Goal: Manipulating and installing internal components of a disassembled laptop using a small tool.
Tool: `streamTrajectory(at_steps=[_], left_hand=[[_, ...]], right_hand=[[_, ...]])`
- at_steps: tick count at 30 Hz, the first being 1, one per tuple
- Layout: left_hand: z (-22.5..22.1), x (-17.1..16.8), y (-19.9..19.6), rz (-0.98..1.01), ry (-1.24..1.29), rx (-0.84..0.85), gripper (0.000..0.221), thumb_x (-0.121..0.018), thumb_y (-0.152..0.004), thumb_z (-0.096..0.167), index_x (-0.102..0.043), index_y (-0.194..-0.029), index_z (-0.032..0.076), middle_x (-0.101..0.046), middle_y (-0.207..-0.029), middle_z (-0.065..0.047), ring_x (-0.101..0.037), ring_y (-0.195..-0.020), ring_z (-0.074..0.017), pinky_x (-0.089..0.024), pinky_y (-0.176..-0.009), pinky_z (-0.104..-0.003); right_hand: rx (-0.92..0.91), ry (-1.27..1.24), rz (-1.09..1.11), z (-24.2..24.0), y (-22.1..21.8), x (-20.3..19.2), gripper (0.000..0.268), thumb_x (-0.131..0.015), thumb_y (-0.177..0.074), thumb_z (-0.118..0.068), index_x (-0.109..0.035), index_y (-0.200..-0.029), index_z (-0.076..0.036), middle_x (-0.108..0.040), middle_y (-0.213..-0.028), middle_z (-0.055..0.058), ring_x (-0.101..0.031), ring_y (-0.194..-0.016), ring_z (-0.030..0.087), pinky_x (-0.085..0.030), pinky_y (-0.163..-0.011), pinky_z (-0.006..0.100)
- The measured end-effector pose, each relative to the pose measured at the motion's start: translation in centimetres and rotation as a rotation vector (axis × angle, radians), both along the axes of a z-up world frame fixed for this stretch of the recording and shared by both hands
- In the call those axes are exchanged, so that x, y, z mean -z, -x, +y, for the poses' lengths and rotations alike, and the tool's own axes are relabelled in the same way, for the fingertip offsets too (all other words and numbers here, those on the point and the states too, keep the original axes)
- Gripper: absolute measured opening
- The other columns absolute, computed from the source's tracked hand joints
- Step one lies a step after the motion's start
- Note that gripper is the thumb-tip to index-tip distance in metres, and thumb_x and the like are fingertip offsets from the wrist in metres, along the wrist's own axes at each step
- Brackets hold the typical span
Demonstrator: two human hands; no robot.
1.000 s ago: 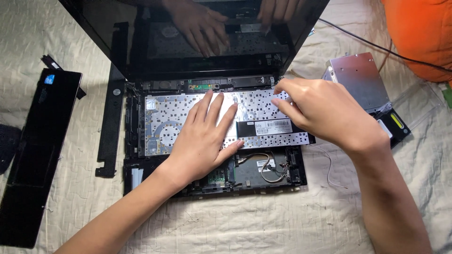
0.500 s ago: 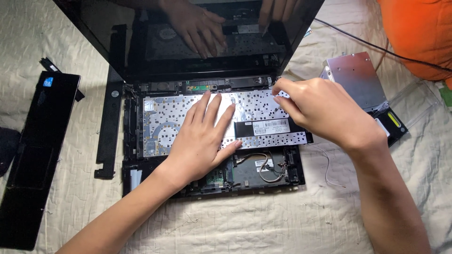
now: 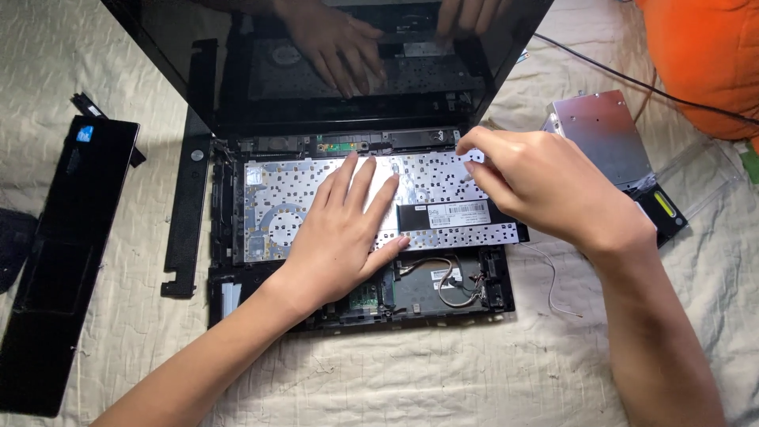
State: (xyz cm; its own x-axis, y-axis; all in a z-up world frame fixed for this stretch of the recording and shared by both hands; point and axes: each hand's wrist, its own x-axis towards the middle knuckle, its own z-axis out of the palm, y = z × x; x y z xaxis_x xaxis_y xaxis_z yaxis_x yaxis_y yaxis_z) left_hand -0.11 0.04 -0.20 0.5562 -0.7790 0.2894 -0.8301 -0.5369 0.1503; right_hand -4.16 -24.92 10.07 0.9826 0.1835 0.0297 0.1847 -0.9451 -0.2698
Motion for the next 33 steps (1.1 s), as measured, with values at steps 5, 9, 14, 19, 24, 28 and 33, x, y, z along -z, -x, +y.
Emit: streamTrajectory(at_steps=[5, 9, 14, 19, 24, 28, 33], left_hand=[[0.0, 0.0, 0.0, -0.007, 0.001, 0.001, 0.072, -0.049, -0.101, 0.054, -0.047, -0.148, 0.000, -0.042, -0.148, -0.033, -0.032, -0.145, -0.0503, -0.029, -0.117, -0.058], [0.0, 0.0, 0.0, 0.005, 0.010, 0.000, 0.072, -0.050, -0.100, 0.054, -0.046, -0.148, 0.000, -0.042, -0.149, -0.032, -0.032, -0.145, -0.0500, -0.028, -0.117, -0.057], [-0.1, -0.1, 0.0, 0.009, 0.015, 0.001, 0.072, -0.053, -0.099, 0.053, -0.046, -0.148, 0.000, -0.041, -0.149, -0.033, -0.033, -0.145, -0.0506, -0.029, -0.117, -0.058], [0.0, 0.1, 0.0, 0.013, 0.005, -0.003, 0.072, -0.050, -0.101, 0.055, -0.046, -0.149, 0.001, -0.043, -0.149, -0.032, -0.031, -0.146, -0.0499, -0.027, -0.118, -0.058], [0.0, 0.1, -0.1, 0.013, 0.017, -0.004, 0.073, -0.051, -0.100, 0.055, -0.045, -0.149, 0.001, -0.042, -0.149, -0.032, -0.030, -0.147, -0.0500, -0.027, -0.118, -0.059], [0.0, -0.1, 0.0, 0.017, 0.028, -0.003, 0.072, -0.053, -0.099, 0.053, -0.045, -0.148, 0.000, -0.042, -0.148, -0.032, -0.031, -0.146, -0.0499, -0.027, -0.118, -0.059], [0.0, 0.1, 0.1, 0.013, 0.013, -0.007, 0.072, -0.051, -0.100, 0.054, -0.046, -0.148, 0.001, -0.043, -0.148, -0.032, -0.031, -0.146, -0.0500, -0.028, -0.118, -0.059]], right_hand=[[-0.107, -0.133, -0.068, 0.8, 0.1, -0.3, 0.021, -0.068, -0.092, -0.005, -0.067, -0.112, -0.001, -0.072, -0.066, 0.008, -0.057, -0.040, 0.020, -0.041, -0.039, 0.037], [-0.113, -0.130, -0.078, 1.6, -0.2, 0.2, 0.024, -0.069, -0.092, -0.007, -0.064, -0.115, -0.002, -0.074, -0.073, 0.010, -0.063, -0.045, 0.024, -0.045, -0.043, 0.039], [-0.168, -0.058, -0.107, 2.8, -0.9, 0.9, 0.021, -0.068, -0.093, -0.007, -0.063, -0.113, -0.001, -0.069, -0.063, 0.009, -0.061, -0.043, 0.024, -0.045, -0.044, 0.040], [-0.168, -0.049, -0.117, 3.0, -0.9, 1.2, 0.023, -0.069, -0.092, -0.008, -0.060, -0.113, -0.005, -0.069, -0.067, 0.012, -0.062, -0.048, 0.030, -0.045, -0.047, 0.044], [-0.158, -0.041, -0.109, 3.2, -1.0, 1.1, 0.023, -0.070, -0.092, -0.010, -0.060, -0.113, -0.005, -0.068, -0.064, 0.011, -0.061, -0.045, 0.028, -0.044, -0.046, 0.043], [-0.170, -0.043, -0.105, 3.3, -0.9, 1.4, 0.023, -0.070, -0.092, -0.010, -0.059, -0.112, -0.007, -0.069, -0.067, 0.011, -0.061, -0.048, 0.029, -0.045, -0.047, 0.044], [-0.168, -0.041, -0.098, 3.3, -0.9, 1.3, 0.022, -0.070, -0.092, -0.011, -0.059, -0.111, -0.007, -0.068, -0.066, 0.011, -0.061, -0.048, 0.031, -0.045, -0.048, 0.045]])
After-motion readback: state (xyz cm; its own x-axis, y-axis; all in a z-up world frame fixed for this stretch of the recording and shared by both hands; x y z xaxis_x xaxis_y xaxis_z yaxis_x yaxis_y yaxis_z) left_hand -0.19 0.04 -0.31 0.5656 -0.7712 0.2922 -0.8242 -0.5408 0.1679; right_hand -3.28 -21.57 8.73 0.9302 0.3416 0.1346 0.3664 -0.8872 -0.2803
